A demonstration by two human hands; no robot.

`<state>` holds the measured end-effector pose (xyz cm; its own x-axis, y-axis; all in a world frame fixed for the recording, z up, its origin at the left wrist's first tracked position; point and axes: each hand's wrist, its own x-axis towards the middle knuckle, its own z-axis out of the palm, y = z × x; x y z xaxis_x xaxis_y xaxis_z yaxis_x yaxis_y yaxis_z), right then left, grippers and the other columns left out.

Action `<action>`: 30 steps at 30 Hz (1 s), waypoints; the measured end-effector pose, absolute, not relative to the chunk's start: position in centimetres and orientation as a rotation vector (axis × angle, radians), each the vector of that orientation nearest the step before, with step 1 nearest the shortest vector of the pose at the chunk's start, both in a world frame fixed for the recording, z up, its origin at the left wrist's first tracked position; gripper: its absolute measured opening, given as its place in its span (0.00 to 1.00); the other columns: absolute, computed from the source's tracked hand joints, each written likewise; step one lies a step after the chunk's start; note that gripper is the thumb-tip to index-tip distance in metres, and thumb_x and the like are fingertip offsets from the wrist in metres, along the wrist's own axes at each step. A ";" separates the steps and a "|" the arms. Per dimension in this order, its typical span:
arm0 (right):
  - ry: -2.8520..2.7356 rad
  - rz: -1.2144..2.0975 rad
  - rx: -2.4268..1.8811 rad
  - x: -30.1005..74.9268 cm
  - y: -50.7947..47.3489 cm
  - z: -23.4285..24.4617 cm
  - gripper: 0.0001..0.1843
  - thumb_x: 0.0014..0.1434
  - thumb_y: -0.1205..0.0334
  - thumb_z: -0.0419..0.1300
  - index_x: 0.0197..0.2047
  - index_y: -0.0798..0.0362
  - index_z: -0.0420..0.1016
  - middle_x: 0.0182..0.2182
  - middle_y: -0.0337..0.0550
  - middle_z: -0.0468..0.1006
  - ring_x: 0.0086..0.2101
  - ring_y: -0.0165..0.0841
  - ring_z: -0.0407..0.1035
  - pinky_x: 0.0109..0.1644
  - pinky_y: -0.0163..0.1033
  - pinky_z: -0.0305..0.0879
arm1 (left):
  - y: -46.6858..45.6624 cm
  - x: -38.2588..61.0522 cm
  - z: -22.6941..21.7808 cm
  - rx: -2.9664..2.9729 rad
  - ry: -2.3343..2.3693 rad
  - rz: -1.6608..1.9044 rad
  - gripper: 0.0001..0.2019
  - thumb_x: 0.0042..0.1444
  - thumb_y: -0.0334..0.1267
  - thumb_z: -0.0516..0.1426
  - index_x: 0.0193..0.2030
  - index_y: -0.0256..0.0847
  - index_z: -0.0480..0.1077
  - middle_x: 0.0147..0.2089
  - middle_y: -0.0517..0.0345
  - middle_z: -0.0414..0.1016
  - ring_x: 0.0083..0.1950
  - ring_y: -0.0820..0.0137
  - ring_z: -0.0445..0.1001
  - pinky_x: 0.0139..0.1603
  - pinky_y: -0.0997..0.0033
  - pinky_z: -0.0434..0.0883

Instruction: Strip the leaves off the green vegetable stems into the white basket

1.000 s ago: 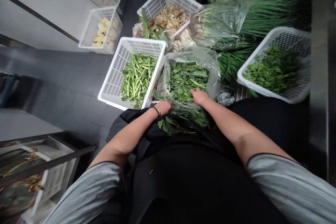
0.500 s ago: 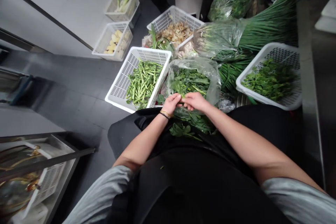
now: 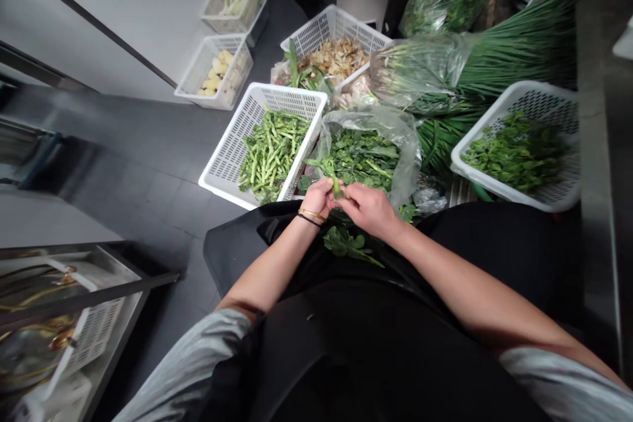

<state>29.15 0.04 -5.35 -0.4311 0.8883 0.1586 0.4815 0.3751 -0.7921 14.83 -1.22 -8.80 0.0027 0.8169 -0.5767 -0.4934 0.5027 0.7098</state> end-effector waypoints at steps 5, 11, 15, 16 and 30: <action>-1.955 1.214 -1.377 30.4 1.0 -5.3 0.20 0.54 0.46 0.57 0.22 0.52 0.60 0.14 0.36 0.68 0.17 0.28 0.63 0.23 0.33 0.57 | -2.4 15.6 -8.5 0.673 1.186 1.138 0.18 0.43 0.48 0.64 0.31 0.37 0.64 0.22 0.64 0.68 0.20 0.77 0.67 0.21 0.77 0.66; -1.798 1.462 -1.412 29.5 2.6 -5.8 0.24 0.53 0.40 0.55 0.20 0.53 0.63 0.13 0.40 0.69 0.14 0.30 0.63 0.21 0.36 0.60 | -3.2 15.8 -7.8 0.741 1.072 1.114 0.25 0.37 0.46 0.67 0.38 0.38 0.65 0.19 0.70 0.66 0.15 0.82 0.61 0.16 0.81 0.57; -2.040 0.811 -1.104 31.3 -0.7 -5.9 0.16 0.58 0.51 0.55 0.28 0.54 0.72 0.26 0.47 0.76 0.29 0.34 0.71 0.36 0.38 0.67 | -3.4 16.3 -7.8 0.496 0.971 1.136 0.23 0.36 0.44 0.68 0.38 0.35 0.67 0.22 0.65 0.69 0.18 0.80 0.64 0.17 0.80 0.56; -2.146 0.711 -0.978 32.2 -1.5 -6.1 0.13 0.59 0.54 0.55 0.32 0.53 0.74 0.30 0.47 0.77 0.33 0.34 0.72 0.39 0.38 0.66 | -3.4 16.4 -7.9 0.443 0.953 1.142 0.23 0.36 0.43 0.68 0.37 0.35 0.67 0.22 0.64 0.70 0.19 0.79 0.66 0.18 0.79 0.57; -2.236 1.049 -1.342 31.4 2.4 -5.4 0.20 0.58 0.47 0.51 0.29 0.55 0.70 0.22 0.42 0.72 0.24 0.30 0.65 0.28 0.34 0.59 | -4.0 16.5 -6.9 0.450 0.918 1.073 0.14 0.42 0.38 0.64 0.32 0.37 0.64 0.25 0.58 0.73 0.22 0.74 0.70 0.22 0.77 0.64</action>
